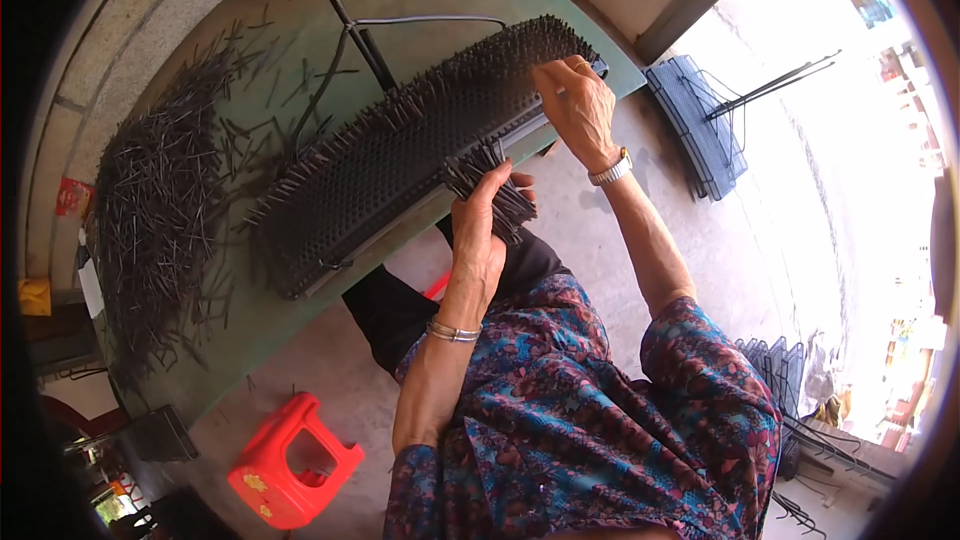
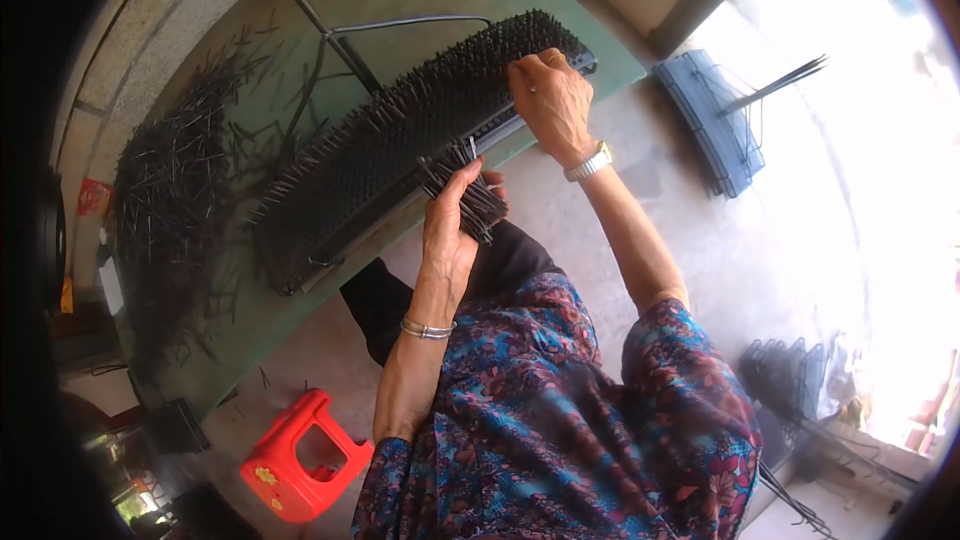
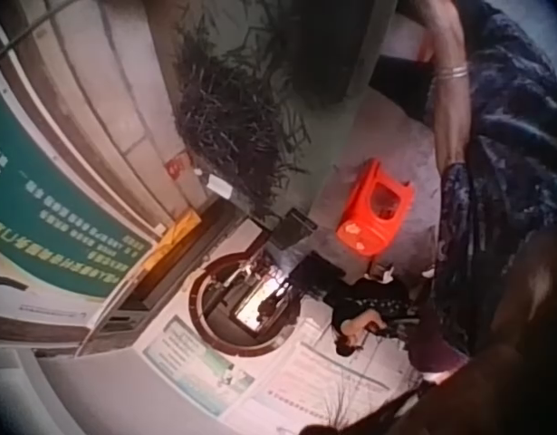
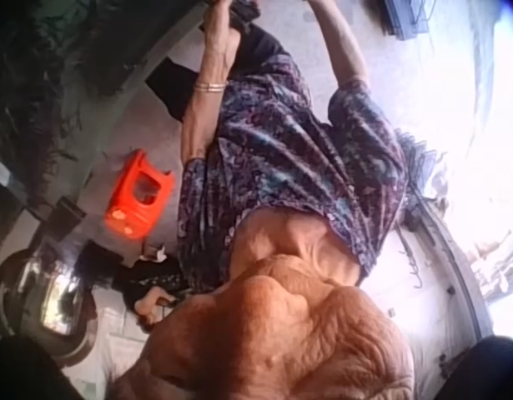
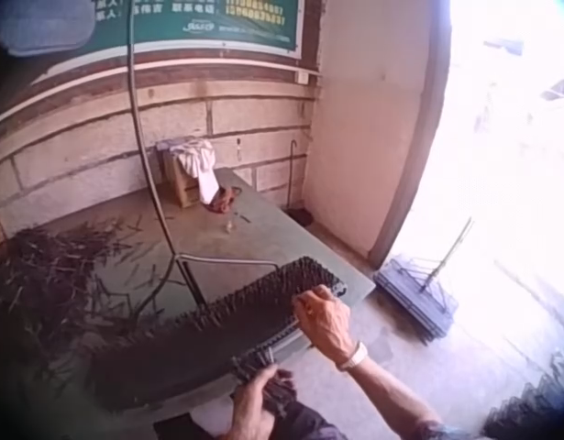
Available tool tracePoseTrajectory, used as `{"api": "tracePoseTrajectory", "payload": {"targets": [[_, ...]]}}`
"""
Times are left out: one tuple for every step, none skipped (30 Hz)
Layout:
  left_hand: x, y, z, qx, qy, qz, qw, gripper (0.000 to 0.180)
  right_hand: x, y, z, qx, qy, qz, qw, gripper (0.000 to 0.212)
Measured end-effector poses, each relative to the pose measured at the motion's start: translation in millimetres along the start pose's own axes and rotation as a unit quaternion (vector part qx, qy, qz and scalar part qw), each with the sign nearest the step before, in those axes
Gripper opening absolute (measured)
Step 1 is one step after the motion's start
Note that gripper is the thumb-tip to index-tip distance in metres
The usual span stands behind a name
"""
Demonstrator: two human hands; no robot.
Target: Sorting thin metal rods and inserting them individually into a perforated sorting tray.
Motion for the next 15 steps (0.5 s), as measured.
{"api": "tracePoseTrajectory", "payload": {"targets": [[0, -1, 0, 0.003, 0.001, 0.000, 1.000, 0.023, 1, 2, -1, 0.000, 0.000, 0.001, 1.000, 0.013], [0, -1, 0, 0.005, 0.001, 0.000, 1.000, 0.023, 3, 4, -2, 0.018, -0.008, 0.010, 1.000, 0.016], [-1, -1, 1, 0.006, 0.000, 0.000, 1.000, 0.023, 4, 4, -4, 0.036, -0.016, 0.018, 0.999, 0.018], [0, 0, 1, -0.005, -0.005, 0.003, 1.000, 0.023, 4, -2, -2, 0.035, -0.018, 0.019, 0.999, 0.018], [0, 0, 2, -0.017, -0.011, 0.007, 1.000, 0.023, 7, -7, 1, 0.034, -0.018, 0.015, 0.999, 0.021], [-1, 1, 4, -0.016, -0.010, 0.006, 1.000, 0.023, 8, -12, 6, 0.033, -0.019, 0.010, 0.999, 0.025], [-1, 0, 4, -0.015, -0.016, 0.009, 1.000, 0.024, 7, -18, 14, 0.034, -0.019, 0.011, 0.999, 0.025], [-2, 0, 4, -0.015, -0.020, 0.011, 1.000, 0.024, 7, -22, 6, -0.074, -0.107, -0.006, 0.992, 0.028], [-1, 0, 5, -0.014, -0.019, 0.010, 1.000, 0.024, 12, -26, -6, -0.181, -0.192, -0.023, 0.964, 0.030], [-1, 1, 5, -0.020, -0.021, 0.007, 1.000, 0.024, 17, -27, -7, -0.180, -0.192, -0.023, 0.965, 0.030], [-2, 3, 4, -0.027, -0.023, 0.002, 0.999, 0.025, 27, -35, -19, -0.243, -0.255, 0.000, 0.936, 0.029], [-2, 3, 2, -0.026, -0.023, 0.002, 0.999, 0.025, 36, -45, -29, -0.303, -0.317, 0.023, 0.898, 0.027], [-1, 4, 1, -0.009, -0.020, -0.004, 1.000, 0.025, 36, -49, -27, -0.303, -0.318, 0.024, 0.898, 0.027], [-1, 6, 2, 0.009, -0.016, -0.009, 1.000, 0.024, 37, -50, -29, -0.313, -0.341, -0.023, 0.886, 0.024], [0, 7, 4, 0.010, -0.014, -0.011, 1.000, 0.024, 39, -48, -34, -0.321, -0.363, -0.070, 0.872, 0.021]]}}
Point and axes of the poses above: each hand's wrist, its own x-axis away from the middle knuckle, its own z-axis out of the back of the hand, y = z × x, the point moved 9 cm from there along -x, towards the middle knuckle, and after that the axes turned 5 degrees about -y, right-handed, at the moved point
